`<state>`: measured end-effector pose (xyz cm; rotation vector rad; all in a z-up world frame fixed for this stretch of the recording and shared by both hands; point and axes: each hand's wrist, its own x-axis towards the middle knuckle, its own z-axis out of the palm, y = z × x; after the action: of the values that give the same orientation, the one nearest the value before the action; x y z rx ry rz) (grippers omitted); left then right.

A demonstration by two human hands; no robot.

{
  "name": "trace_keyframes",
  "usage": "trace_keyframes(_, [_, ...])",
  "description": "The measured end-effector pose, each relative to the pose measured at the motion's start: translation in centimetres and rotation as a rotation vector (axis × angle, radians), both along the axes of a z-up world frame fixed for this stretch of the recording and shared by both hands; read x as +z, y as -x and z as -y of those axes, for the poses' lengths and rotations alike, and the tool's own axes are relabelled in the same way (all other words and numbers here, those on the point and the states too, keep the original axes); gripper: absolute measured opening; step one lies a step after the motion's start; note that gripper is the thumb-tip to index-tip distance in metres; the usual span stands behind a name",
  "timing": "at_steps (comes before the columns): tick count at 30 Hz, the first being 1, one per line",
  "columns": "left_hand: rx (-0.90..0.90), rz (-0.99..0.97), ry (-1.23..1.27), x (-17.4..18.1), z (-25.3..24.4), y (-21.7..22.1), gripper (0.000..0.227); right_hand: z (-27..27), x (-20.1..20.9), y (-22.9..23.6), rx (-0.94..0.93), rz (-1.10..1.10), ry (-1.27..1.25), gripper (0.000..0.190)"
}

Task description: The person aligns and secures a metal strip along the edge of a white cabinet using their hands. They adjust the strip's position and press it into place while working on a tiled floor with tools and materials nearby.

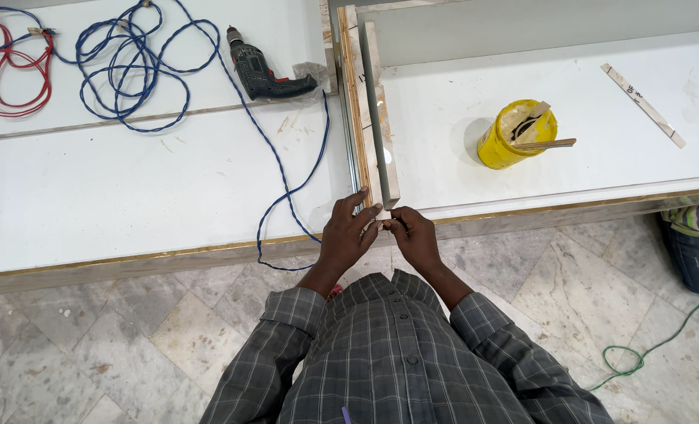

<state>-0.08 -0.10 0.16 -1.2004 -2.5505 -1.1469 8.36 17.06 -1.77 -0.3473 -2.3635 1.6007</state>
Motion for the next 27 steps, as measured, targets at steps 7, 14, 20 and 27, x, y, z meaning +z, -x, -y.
trace_keyframes(7, [-0.028, 0.009, 0.098, 0.0, 0.6, 0.3, 0.045, 0.5, 1.0, -0.1, 0.007, 0.029, 0.002, 0.018])
trace_keyframes(14, [-0.039, 0.064, 0.126, 0.9, 0.6, 0.1, 0.052, 0.3, 0.7, 0.2, -0.028, 0.108, -0.175, 0.023])
trace_keyframes(20, [-0.049, 0.029, 0.105, 0.8, 0.8, 0.3, 0.054, -0.5, -0.8, -0.4, 0.022, 0.034, -0.124, 0.028])
trace_keyframes(27, [-0.056, 0.040, 0.101, 0.9, 0.8, 0.3, 0.053, 0.3, 0.9, -0.6, 0.035, 0.056, -0.275, 0.040])
